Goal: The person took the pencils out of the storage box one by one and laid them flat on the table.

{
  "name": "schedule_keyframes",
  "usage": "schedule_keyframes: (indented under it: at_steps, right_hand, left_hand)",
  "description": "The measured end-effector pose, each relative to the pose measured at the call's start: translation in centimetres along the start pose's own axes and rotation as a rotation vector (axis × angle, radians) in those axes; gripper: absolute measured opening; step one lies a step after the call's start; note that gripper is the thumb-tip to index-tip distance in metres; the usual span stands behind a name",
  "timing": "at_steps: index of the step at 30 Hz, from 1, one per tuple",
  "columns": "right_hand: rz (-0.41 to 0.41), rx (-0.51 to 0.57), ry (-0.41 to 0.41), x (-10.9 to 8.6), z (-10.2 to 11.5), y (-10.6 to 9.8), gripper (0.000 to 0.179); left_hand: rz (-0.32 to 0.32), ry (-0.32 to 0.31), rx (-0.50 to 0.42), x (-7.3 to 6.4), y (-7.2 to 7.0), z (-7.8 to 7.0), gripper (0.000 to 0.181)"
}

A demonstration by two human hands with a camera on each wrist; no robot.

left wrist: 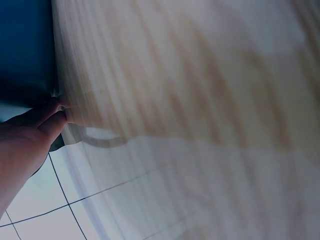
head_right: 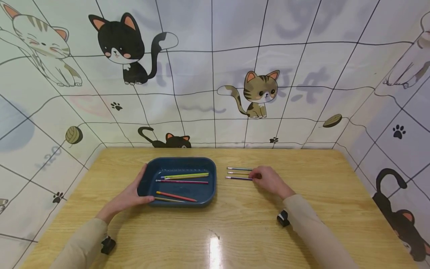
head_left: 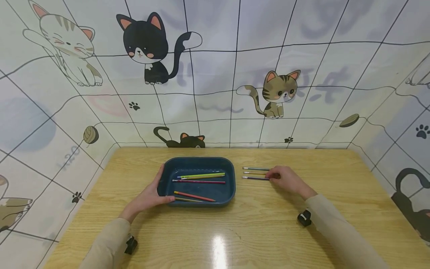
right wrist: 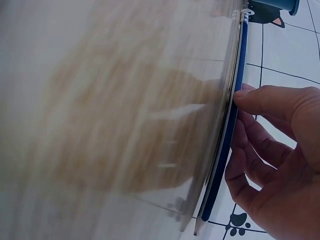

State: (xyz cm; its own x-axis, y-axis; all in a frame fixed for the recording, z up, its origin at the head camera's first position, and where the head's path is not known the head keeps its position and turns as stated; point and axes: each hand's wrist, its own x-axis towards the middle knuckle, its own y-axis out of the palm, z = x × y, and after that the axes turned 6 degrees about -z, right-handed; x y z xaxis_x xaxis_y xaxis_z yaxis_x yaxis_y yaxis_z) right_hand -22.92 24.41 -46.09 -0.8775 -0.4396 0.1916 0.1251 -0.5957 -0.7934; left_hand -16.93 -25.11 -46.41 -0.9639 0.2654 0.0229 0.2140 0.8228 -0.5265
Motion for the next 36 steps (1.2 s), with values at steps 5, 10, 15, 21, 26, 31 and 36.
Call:
schedule_keyframes:
  at_steps: [5,10,15,21,26,31,36]
  right_hand:
    - [0.009,-0.029,-0.001,0.11,-0.21,0.02,0.013]
    - [0.011,-0.046,-0.002,0.18,-0.36,0.09,0.014]
    - [0.015,-0.054,-0.003,0.23,-0.27,0.01,0.014]
    - [0.005,-0.059,-0.008,0.17,-0.14,-0.08,0.015]
    - [0.0,-0.048,-0.006,0.04,-0.08,-0.18,0.016]
    - [0.004,-0.036,0.008,0.02,-0.08,-0.22,0.014]
    - [-0.003,-0.025,0.007,0.0,-0.15,-0.2,0.014]
  left_hand:
    - [-0.001,-0.006,-0.002,0.07,0.03,0.08,0.122]
    - [0.002,-0.006,-0.003,0.07,0.01,-0.04,0.121]
    - [0.003,-0.012,-0.004,0.0,-0.03,-0.21,0.122]
    - [0.012,-0.016,-0.011,-0.09,-0.09,-0.33,0.122]
    - [0.015,-0.012,-0.011,-0.09,-0.06,-0.3,0.122]
    - [0.012,-0.005,-0.012,-0.03,-0.03,-0.3,0.122]
    - [0.009,-0.009,0.004,-0.05,-0.02,-0.33,0.122]
